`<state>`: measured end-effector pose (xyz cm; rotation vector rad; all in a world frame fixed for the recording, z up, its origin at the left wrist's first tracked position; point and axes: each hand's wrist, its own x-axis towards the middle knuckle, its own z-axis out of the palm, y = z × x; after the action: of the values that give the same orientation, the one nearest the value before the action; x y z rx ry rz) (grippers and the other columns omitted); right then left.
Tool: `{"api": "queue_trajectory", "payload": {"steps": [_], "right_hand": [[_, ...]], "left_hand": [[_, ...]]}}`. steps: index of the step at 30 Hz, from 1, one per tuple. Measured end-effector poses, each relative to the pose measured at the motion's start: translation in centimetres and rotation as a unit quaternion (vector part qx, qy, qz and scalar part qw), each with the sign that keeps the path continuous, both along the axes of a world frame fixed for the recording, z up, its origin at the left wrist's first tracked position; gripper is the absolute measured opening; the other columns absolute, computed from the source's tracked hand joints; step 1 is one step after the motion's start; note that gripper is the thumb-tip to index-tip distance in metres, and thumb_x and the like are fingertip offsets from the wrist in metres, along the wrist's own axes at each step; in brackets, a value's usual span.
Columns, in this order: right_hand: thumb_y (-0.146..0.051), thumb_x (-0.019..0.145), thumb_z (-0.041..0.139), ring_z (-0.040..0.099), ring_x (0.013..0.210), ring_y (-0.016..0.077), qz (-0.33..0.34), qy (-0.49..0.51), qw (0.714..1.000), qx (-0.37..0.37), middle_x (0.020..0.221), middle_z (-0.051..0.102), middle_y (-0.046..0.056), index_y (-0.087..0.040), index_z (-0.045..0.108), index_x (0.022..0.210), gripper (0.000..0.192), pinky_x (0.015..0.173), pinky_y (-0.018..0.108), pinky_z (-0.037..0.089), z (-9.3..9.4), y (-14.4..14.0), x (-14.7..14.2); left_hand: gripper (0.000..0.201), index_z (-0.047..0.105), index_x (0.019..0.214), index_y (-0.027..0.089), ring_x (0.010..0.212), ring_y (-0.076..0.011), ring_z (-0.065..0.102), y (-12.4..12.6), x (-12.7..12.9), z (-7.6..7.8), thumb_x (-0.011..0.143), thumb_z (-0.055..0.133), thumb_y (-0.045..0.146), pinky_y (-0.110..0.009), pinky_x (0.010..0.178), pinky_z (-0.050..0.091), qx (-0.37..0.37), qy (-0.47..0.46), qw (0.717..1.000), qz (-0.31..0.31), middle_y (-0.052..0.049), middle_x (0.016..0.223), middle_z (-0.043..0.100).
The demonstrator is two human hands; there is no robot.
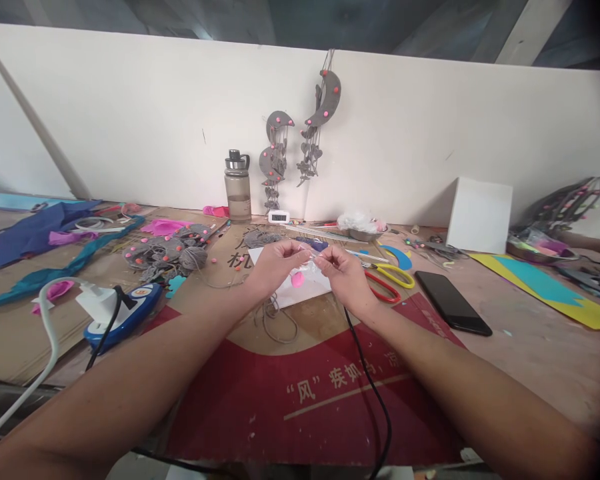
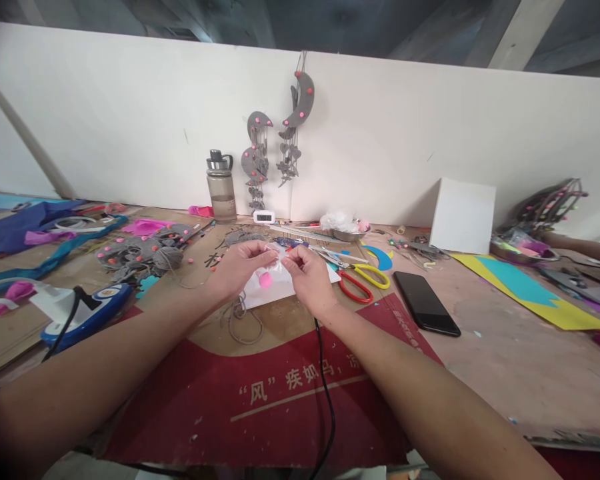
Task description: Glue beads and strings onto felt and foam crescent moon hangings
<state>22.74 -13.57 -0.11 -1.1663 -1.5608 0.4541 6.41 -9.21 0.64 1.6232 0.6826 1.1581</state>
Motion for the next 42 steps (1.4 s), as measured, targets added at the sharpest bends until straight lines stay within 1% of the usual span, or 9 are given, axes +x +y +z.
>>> {"api": "queue_trajectory", "payload": {"steps": [5,10,16,21,25,29,33,36,42], "right_hand": [[-0.032,0.078,0.062,0.044,0.064,0.0135,-0.009,0.017,1.0,0.018,0.065,0.051,-0.001,-0.02,0.052,0.065,0.02,0.062,0.029,0.035,-0.04,-0.01,-0.18],[-0.034,0.076,0.064,0.042,0.061,0.0131,0.014,0.048,0.999,-0.009,0.064,0.051,-0.002,-0.021,0.051,0.066,0.021,0.058,0.028,0.034,0.03,-0.08,-0.31],[-0.036,0.078,0.064,0.041,0.061,0.0125,0.02,0.057,0.998,-0.022,0.064,0.049,-0.002,-0.02,0.053,0.069,0.022,0.058,0.027,0.032,0.02,0.24,-0.07],[-0.036,0.079,0.063,0.043,0.063,0.0131,0.016,0.03,0.999,0.002,0.067,0.052,-0.001,-0.02,0.052,0.069,0.022,0.059,0.028,0.035,-0.04,0.14,-0.18],[-0.038,0.08,0.063,0.044,0.064,0.013,0.021,0.032,0.999,0.007,0.07,0.052,-0.001,-0.021,0.052,0.073,0.021,0.061,0.028,0.036,0.14,-0.15,-0.5],[-0.037,0.081,0.062,0.047,0.069,0.0137,0.029,0.015,0.999,0.009,0.077,0.054,0.0,-0.021,0.053,0.078,0.018,0.064,0.028,0.038,0.34,-0.27,-0.61],[-0.035,0.082,0.059,0.045,0.066,0.0138,0.035,0.01,0.999,0.006,0.071,0.053,-0.001,-0.021,0.053,0.074,0.017,0.062,0.028,0.036,0.49,-0.23,-0.45],[-0.034,0.08,0.059,0.042,0.063,0.0131,0.027,0.028,0.999,0.001,0.069,0.05,-0.002,-0.021,0.052,0.072,0.017,0.06,0.028,0.033,0.55,-0.18,-0.33],[-0.034,0.079,0.06,0.039,0.062,0.0127,0.032,0.04,0.999,-0.012,0.066,0.046,-0.003,-0.021,0.051,0.072,0.017,0.058,0.028,0.03,0.29,-0.1,-0.31]], "left_hand": [[0.021,0.065,0.076,0.015,0.067,-0.0109,0.052,-0.25,0.06,0.31,0.075,0.069,0.036,-0.025,0.066,0.04,-0.005,0.021,1.0,0.007,0.001,0.072,0.062],[0.02,0.063,0.074,0.015,0.067,-0.0112,0.051,-0.42,0.12,0.42,0.075,0.067,0.034,-0.025,0.067,0.041,0.011,0.014,1.0,0.002,0.001,0.07,0.06],[0.024,0.065,0.075,0.015,0.061,-0.0096,0.05,-0.17,-0.07,0.33,0.075,0.07,0.039,-0.024,0.062,0.04,-0.014,0.019,0.999,-0.028,0.0,0.071,0.063],[0.023,0.065,0.072,0.015,0.058,-0.009,0.049,-0.16,-0.13,0.42,0.071,0.074,0.036,-0.024,0.058,0.039,-0.027,0.02,0.999,-0.01,0.0,0.068,0.062],[0.02,0.066,0.074,0.015,0.061,-0.0098,0.051,-0.35,-0.22,0.64,0.072,0.072,0.034,-0.024,0.059,0.039,0.001,0.012,1.0,-0.019,0.001,0.071,0.063],[0.02,0.066,0.074,0.016,0.06,-0.0106,0.051,-0.72,-0.23,0.72,0.074,0.07,0.036,-0.024,0.059,0.039,0.019,0.033,0.999,0.008,0.001,0.069,0.061],[0.025,0.065,0.071,0.016,0.063,-0.0116,0.054,-0.67,0.01,0.32,0.074,0.071,0.04,-0.025,0.062,0.04,0.007,0.021,1.0,0.008,0.0,0.069,0.063],[0.028,0.067,0.077,0.015,0.068,-0.0128,0.057,-0.34,0.1,0.07,0.074,0.071,0.043,-0.026,0.067,0.043,0.001,-0.018,1.0,0.006,-0.002,0.073,0.067],[0.024,0.066,0.073,0.015,0.069,-0.0132,0.057,-0.47,-0.09,0.55,0.075,0.069,0.038,-0.027,0.069,0.044,0.012,-0.014,1.0,0.025,-0.003,0.073,0.067]]}}
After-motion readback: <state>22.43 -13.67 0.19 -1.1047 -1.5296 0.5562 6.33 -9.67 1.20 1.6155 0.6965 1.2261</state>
